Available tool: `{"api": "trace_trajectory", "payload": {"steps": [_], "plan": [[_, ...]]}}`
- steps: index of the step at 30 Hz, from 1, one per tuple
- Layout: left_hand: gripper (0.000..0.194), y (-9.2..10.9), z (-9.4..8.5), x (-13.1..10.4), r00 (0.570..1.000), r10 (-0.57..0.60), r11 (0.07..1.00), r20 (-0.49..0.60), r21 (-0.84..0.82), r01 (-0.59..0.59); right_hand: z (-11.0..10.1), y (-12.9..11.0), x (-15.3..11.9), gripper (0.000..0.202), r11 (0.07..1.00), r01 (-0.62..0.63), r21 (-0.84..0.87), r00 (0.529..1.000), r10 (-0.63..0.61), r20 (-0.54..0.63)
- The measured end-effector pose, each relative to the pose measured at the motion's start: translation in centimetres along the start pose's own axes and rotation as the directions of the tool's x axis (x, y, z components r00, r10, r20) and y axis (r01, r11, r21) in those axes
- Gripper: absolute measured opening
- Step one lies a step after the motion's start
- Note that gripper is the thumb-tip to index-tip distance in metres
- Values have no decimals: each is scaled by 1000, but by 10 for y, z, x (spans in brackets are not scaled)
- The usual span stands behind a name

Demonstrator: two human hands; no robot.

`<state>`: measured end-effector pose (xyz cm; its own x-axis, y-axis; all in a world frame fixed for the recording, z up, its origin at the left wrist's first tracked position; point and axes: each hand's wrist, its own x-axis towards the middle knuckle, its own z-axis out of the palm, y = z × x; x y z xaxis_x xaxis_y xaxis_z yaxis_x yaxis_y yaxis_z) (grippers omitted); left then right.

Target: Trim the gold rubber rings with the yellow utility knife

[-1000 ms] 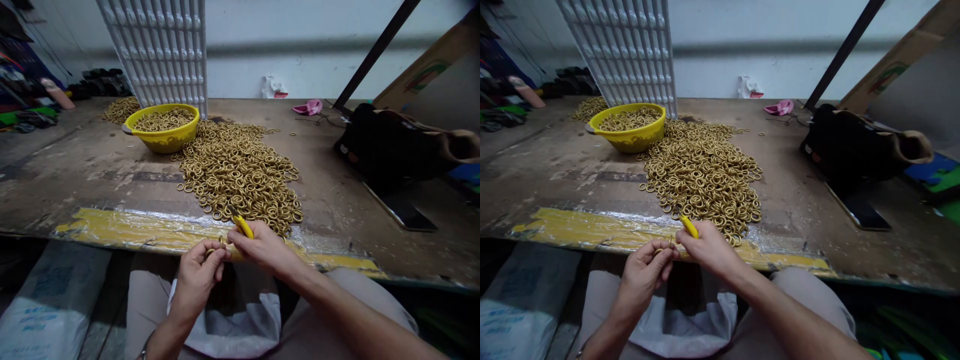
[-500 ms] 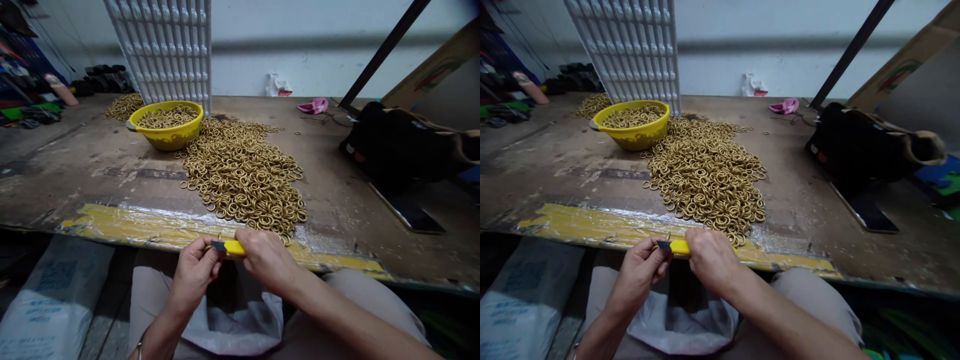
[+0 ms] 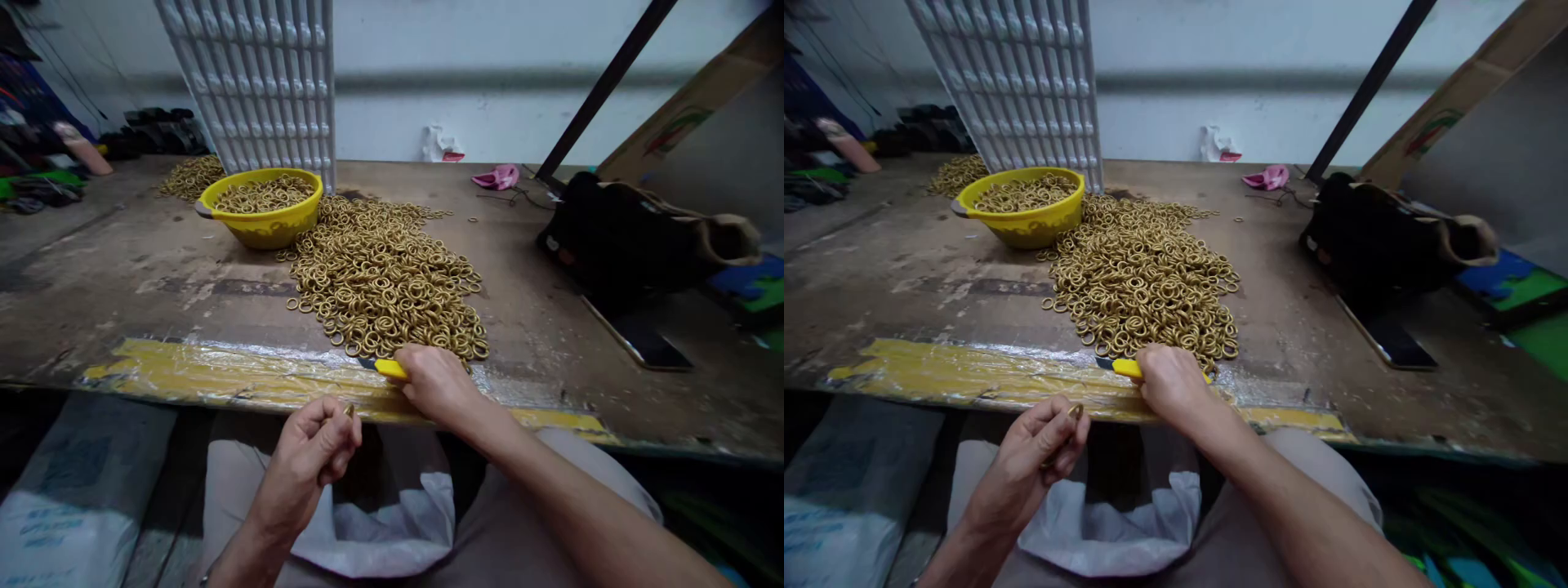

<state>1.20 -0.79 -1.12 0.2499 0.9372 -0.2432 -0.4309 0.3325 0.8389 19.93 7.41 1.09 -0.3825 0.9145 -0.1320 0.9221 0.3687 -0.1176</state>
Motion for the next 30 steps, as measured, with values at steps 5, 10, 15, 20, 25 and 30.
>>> {"api": "trace_trajectory", "payload": {"steps": [5, 10, 15, 20, 25, 30], "plan": [[23, -3, -6, 3, 993, -115, 983, 19, -140, 116, 11, -7, 6, 23, 998, 35, -43, 999, -35, 1], [18, -17, -5, 8, 988, -23, 972, -153, 227, 58, -5, -9, 2, 12, 800, -117, 588, 992, 64, 110], [24, -29, -1, 9, 942, 328, 745, -65, 630, -217, -5, -13, -4, 20, 74, -438, 896, 877, -184, 444], [10, -26, 0, 7, 932, 362, 657, 10, 706, -263, 6, -15, -3, 22, -54, -559, 827, 802, -285, 524], [16, -18, -1, 11, 992, 73, 870, -108, 493, -10, 1, -20, -9, 25, 372, -240, 897, 948, -108, 298], [26, -13, -8, 13, 982, -28, 962, -186, 261, 77, -3, -23, -22, 8, 892, 129, 434, 991, -128, -31]]}}
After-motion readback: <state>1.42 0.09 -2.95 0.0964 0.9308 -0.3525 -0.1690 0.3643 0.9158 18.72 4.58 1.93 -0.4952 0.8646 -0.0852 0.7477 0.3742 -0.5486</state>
